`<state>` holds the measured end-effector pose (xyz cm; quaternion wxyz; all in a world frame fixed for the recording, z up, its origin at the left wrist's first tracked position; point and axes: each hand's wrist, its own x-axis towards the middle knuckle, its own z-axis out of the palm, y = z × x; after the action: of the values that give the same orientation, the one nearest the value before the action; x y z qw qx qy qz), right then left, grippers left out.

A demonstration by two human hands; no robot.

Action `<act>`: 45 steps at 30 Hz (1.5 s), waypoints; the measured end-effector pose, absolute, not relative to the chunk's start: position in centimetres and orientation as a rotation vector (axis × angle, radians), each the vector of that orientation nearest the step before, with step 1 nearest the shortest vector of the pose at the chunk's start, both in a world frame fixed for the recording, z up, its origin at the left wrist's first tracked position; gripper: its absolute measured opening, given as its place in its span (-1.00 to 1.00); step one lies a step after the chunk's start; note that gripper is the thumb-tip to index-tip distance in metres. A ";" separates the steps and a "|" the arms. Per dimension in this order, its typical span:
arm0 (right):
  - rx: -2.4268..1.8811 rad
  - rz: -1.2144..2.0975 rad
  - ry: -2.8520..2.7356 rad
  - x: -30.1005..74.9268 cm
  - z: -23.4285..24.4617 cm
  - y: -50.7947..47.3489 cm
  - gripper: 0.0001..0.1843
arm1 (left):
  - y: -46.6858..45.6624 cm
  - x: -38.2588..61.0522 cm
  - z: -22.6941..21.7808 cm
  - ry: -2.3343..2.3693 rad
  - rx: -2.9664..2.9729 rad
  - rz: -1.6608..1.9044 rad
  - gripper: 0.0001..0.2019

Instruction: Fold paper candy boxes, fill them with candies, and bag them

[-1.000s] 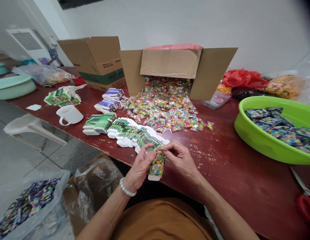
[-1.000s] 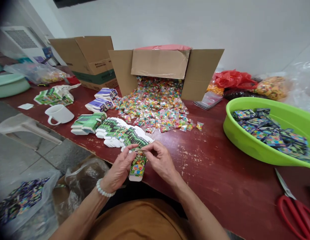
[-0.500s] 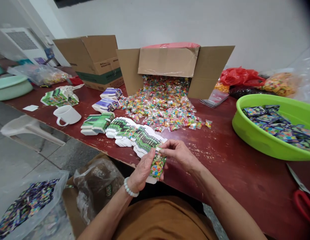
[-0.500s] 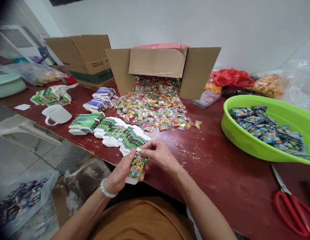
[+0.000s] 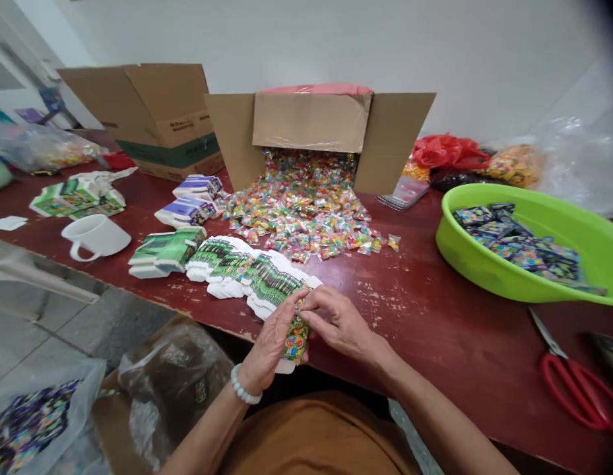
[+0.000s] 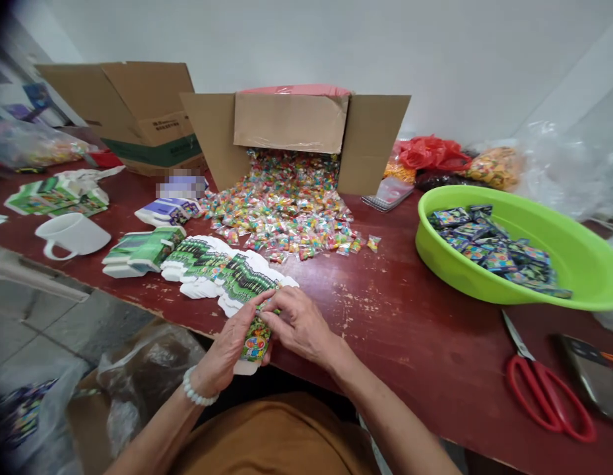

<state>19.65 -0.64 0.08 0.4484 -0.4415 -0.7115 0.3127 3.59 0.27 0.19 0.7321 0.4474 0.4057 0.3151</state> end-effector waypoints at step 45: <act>-1.197 1.360 -1.125 20.6 1.0 -0.7 -0.64 | -0.2 2.0 0.2 0.716 0.745 0.693 -0.50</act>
<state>20.61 -0.66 0.95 0.4833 -0.4915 -0.4616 0.5584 2.01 -0.24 0.15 0.8127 0.3488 0.3354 0.3247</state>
